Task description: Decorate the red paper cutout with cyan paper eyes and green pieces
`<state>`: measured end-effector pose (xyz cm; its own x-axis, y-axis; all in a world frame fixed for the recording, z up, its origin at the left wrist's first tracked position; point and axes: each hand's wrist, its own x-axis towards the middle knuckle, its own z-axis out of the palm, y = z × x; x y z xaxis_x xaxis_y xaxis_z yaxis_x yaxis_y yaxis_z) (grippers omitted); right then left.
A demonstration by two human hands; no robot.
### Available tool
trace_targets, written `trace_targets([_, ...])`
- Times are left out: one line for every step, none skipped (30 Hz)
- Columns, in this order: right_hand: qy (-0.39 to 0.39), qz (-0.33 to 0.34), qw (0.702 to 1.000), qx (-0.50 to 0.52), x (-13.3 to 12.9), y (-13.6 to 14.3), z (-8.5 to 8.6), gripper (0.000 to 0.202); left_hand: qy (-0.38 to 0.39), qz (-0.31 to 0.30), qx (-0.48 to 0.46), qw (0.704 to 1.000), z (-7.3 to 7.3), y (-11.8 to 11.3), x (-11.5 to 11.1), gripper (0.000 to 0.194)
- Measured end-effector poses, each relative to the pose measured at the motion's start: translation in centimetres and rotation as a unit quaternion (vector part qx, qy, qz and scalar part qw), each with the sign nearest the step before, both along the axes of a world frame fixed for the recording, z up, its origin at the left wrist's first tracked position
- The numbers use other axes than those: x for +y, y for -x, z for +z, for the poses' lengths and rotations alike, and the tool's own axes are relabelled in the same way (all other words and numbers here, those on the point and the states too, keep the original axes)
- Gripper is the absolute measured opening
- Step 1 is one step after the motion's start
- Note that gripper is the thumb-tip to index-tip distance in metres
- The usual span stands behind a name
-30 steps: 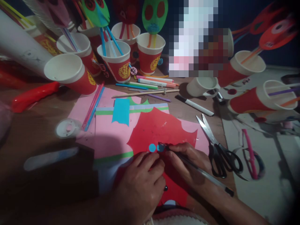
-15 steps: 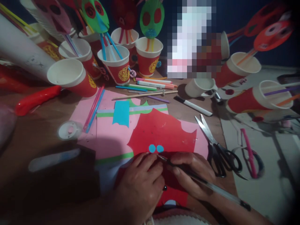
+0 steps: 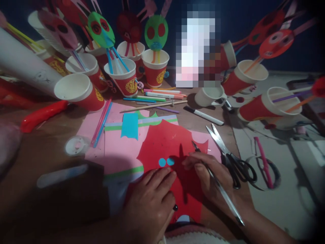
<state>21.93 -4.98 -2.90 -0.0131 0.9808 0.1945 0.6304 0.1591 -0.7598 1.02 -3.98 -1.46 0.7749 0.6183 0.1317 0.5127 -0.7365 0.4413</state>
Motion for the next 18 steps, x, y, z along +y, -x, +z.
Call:
trace_targets([0.011, 0.000, 1.000, -0.009, 0.2, 0.0, 0.1, 0.022, -0.006, -0.001, -0.003, 1.000, 0.0, 0.2, -0.1, 0.012])
trace_targets([0.026, 0.001, 1.000, -0.016, 0.3, 0.1, 0.2, 0.021, -0.011, -0.001, -0.008, 1.000, -0.1, 0.3, -0.2, 0.013])
trace_targets([0.036, 0.002, 0.999, -0.013, 0.5, 0.2, 0.3, 0.020, -0.013, -0.001, -0.011, 1.000, -0.1, 0.5, -0.2, 0.013])
trace_targets([0.041, 0.002, 0.999, -0.004, 0.6, 0.3, 0.3, 0.020, -0.014, -0.001, -0.014, 1.000, -0.2, 0.6, -0.3, 0.014])
trace_targets([0.041, 0.003, 0.999, 0.009, 0.7, 0.4, 0.3, 0.019, -0.012, 0.002, -0.015, 1.000, -0.2, 0.7, -0.4, 0.013])
trace_targets([0.040, 0.004, 0.999, 0.019, 0.8, 0.4, 0.3, 0.019, -0.009, 0.005, -0.013, 1.000, -0.2, 0.7, -0.5, 0.012])
trace_targets([0.040, 0.006, 0.999, 0.027, 0.8, 0.5, 0.2, 0.018, -0.006, 0.006, -0.011, 1.000, -0.2, 0.7, -0.5, 0.012])
trace_targets([0.039, 0.006, 0.999, 0.030, 0.8, 0.5, 0.2, 0.018, -0.005, 0.008, -0.010, 1.000, -0.1, 0.7, -0.5, 0.012])
trace_targets([0.038, 0.006, 0.999, 0.032, 0.8, 0.5, 0.1, 0.018, -0.006, 0.009, -0.009, 1.000, -0.1, 0.6, -0.5, 0.012])
trace_targets([0.036, 0.007, 0.999, 0.034, 0.7, 0.4, 0.1, 0.018, -0.007, 0.010, -0.007, 1.000, 0.0, 0.6, -0.5, 0.012])
trace_targets([0.038, 0.009, 0.998, 0.040, 0.7, 0.4, 0.0, 0.018, -0.008, 0.012, -0.003, 1.000, 0.1, 0.5, -0.5, 0.012])
trace_targets([0.041, 0.012, 0.998, 0.049, 0.6, 0.3, -0.1, 0.019, -0.010, 0.014, 0.000, 1.000, 0.1, 0.5, -0.5, 0.011])
trace_targets([0.043, 0.013, 0.997, 0.063, 0.4, 0.2, -0.3, 0.021, -0.010, 0.016, 0.003, 1.000, 0.1, 0.5, -0.4, 0.011])
trace_targets([0.042, 0.012, 0.996, 0.081, 0.4, 0.1, -0.5, 0.024, -0.009, 0.016, 0.005, 1.000, 0.1, 0.5, -0.4, 0.010])
trace_targets([0.039, 0.010, 0.994, 0.100, 0.3, 0.1, -0.7, 0.030, -0.009, 0.013, 0.006, 1.000, 0.1, 0.5, -0.3, 0.010])
trace_targets([0.032, 0.007, 0.993, 0.118, 0.2, 0.0, -0.9, 0.038, -0.008, 0.009, 0.006, 1.000, 0.0, 0.5, -0.3, 0.011])
trace_targets([0.025, 0.002, 0.992, 0.126, 0.2, 0.0, -1.1, 0.047, -0.009, 0.006, 0.005, 1.000, -0.1, 0.6, -0.3, 0.012])
trace_targets([0.014, -0.002, 0.992, 0.128, 0.2, -0.1, -1.3, 0.055, -0.009, 0.002, 0.007, 1.000, -0.1, 0.6, -0.2, 0.013])
